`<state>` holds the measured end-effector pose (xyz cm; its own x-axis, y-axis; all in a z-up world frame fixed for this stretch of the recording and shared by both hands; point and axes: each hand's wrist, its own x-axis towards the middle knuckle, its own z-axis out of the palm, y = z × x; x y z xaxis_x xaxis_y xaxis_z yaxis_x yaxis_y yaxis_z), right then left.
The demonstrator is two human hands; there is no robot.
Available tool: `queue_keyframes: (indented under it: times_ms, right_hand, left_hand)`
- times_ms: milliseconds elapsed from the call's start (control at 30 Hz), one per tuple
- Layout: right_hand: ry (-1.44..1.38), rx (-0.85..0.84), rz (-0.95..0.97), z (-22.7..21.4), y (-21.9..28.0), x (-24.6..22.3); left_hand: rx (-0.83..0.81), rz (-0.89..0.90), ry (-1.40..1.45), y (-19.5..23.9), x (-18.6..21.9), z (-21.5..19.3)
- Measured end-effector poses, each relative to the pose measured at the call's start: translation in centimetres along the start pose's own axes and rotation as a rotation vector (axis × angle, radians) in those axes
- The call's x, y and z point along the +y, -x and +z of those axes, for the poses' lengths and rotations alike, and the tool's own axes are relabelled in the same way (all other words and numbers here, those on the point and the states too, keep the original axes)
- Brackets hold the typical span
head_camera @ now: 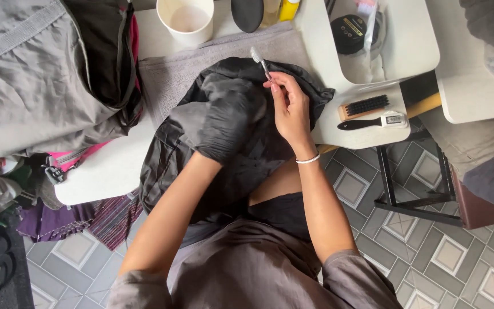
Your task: Applying a white cleaning or dyeing substance to a black bag using a small brush and wiping it with a gloved hand.
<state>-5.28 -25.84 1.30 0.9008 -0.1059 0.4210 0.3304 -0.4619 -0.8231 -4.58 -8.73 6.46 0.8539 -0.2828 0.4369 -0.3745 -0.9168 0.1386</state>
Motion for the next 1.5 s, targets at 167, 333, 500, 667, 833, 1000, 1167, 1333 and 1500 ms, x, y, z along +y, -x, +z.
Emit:
queue_keyframes:
  times_ms: [167, 333, 500, 667, 833, 1000, 1167, 1333, 1500]
  right_hand:
    - [0.019, 0.001, 0.009, -0.2, -0.1, 0.3]
    - [0.033, 0.003, 0.001, -0.1, -0.2, 0.2]
    - [0.047, 0.005, -0.007, 0.0, -0.1, 0.4]
    - [0.015, -0.006, -0.016, 0.0, -0.1, -0.2]
    - [-0.019, -0.018, -0.023, -0.3, 0.0, -1.0]
    - [-0.02, -0.034, -0.054, -0.3, 0.1, -0.1]
    - [-0.058, -0.013, -0.057, -0.4, 0.4, 1.1]
    - [-0.07, -0.016, -0.073, 0.0, 0.2, 1.1]
    - [-0.008, -0.047, -0.06, -0.4, 0.3, -0.3]
  left_hand:
    - [-0.031, -0.007, 0.003, 0.9, -1.3, -1.5]
    - [-0.065, -0.023, -0.016, 4.5, -4.2, -4.3]
    - [-0.102, -0.039, -0.03, 7.1, -6.2, -6.9]
    - [-0.114, -0.052, -0.049, 7.1, -6.5, -8.8]
    - [-0.135, -0.07, -0.051, 4.5, -3.5, -8.8]
    - [-0.157, -0.111, -0.057, 1.5, -0.1, -8.7]
    - [-0.192, -0.117, -0.052, 2.6, -1.6, -10.2]
    - [-0.215, -0.158, -0.089, 5.5, -5.8, -13.2]
    - [-0.269, -0.181, -0.099, 8.1, -9.9, -15.7]
